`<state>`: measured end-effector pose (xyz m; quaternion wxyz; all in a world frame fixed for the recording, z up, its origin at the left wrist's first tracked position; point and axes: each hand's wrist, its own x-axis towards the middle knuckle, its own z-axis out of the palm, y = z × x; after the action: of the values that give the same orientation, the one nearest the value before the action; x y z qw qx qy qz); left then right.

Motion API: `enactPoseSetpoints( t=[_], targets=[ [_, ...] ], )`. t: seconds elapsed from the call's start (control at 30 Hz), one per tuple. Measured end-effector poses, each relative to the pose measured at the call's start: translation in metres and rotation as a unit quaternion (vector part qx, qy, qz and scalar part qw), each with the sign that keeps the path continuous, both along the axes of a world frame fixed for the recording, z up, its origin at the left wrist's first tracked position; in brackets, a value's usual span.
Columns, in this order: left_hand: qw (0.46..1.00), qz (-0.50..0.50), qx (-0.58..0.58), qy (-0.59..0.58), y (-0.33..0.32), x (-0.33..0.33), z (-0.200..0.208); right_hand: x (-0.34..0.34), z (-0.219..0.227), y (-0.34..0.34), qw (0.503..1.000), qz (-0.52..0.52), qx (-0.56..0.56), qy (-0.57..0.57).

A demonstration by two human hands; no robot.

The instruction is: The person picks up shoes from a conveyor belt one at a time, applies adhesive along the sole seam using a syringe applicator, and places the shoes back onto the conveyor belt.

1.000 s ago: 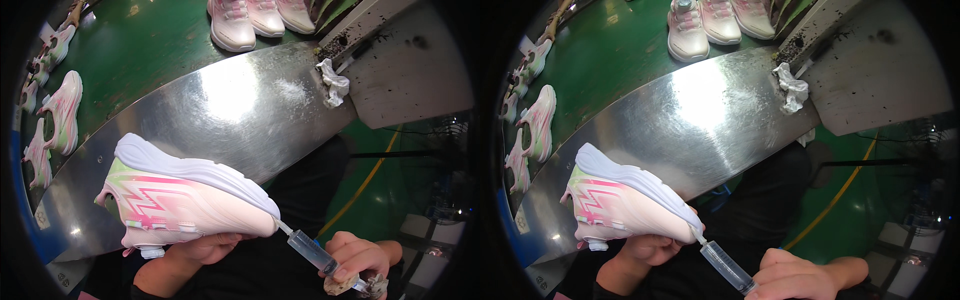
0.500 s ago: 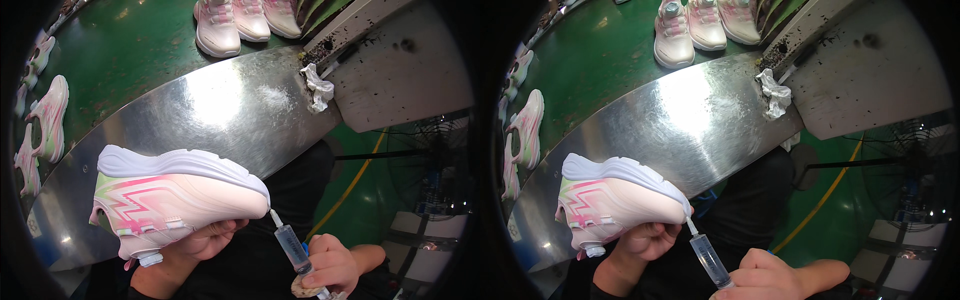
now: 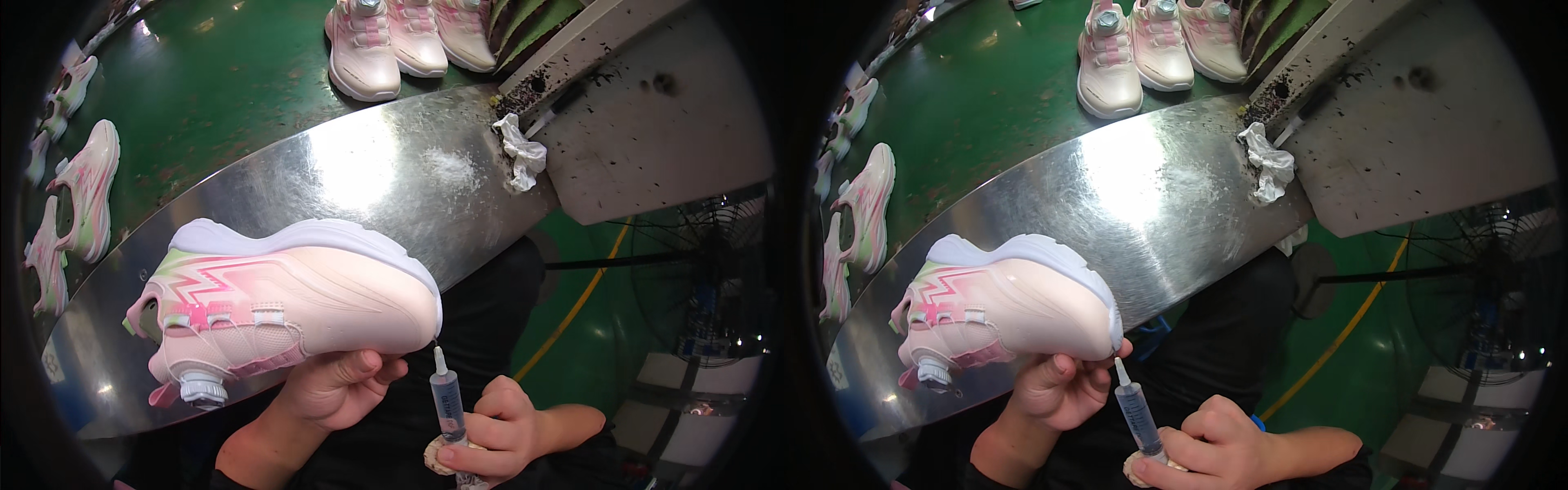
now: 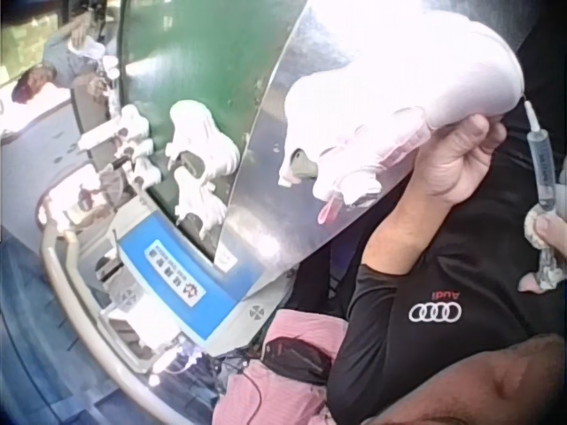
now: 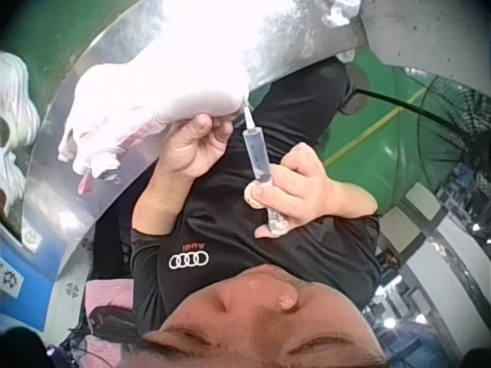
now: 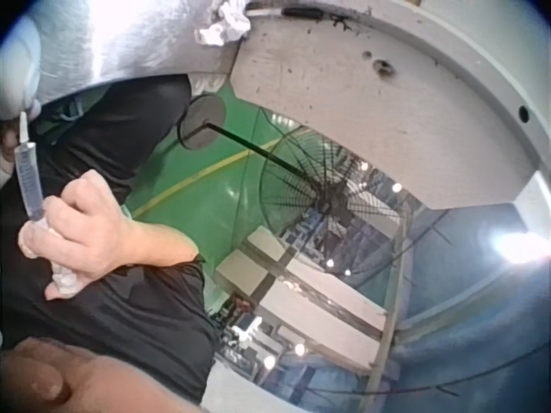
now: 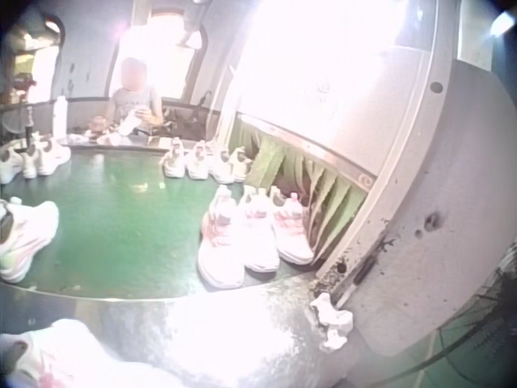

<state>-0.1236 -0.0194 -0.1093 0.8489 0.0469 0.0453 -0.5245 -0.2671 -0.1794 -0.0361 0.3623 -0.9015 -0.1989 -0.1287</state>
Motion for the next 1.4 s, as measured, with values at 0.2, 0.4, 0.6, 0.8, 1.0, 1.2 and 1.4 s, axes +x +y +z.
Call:
enactPoseSetpoints(
  t=[0.2,0.4,0.6,0.8,1.0,1.2,1.4],
  targets=[
    [1.0,-0.005,0.012,-0.014,0.001,-0.001,0.003,0.004,-0.005,0.009,0.999,-0.031,0.004,-0.03],
    [0.999,0.005,0.032,-0.026,-0.003,0.002,0.012,0.006,-0.008,0.009,0.999,-0.031,-0.004,-0.035],
    [0.999,0.007,0.027,-0.02,-0.001,0.002,0.015,0.005,-0.006,0.008,0.999,-0.026,-0.002,-0.039],
    [0.998,0.02,-0.065,-0.015,0.022,-0.011,-0.001,0.001,-0.018,-0.004,0.982,-0.084,0.02,-0.166],
    [0.956,0.058,0.286,-0.029,0.149,-0.061,0.035,0.045,-0.03,-0.05,0.995,-0.079,-0.006,-0.062],
    [0.764,0.28,0.517,-0.266,0.201,-0.001,0.051,0.078,-0.052,-0.06,0.994,-0.097,0.034,-0.049],
    [0.809,0.34,0.408,-0.253,0.156,0.087,0.037,0.084,-0.051,-0.054,0.996,-0.075,0.045,-0.035]
  ],
)
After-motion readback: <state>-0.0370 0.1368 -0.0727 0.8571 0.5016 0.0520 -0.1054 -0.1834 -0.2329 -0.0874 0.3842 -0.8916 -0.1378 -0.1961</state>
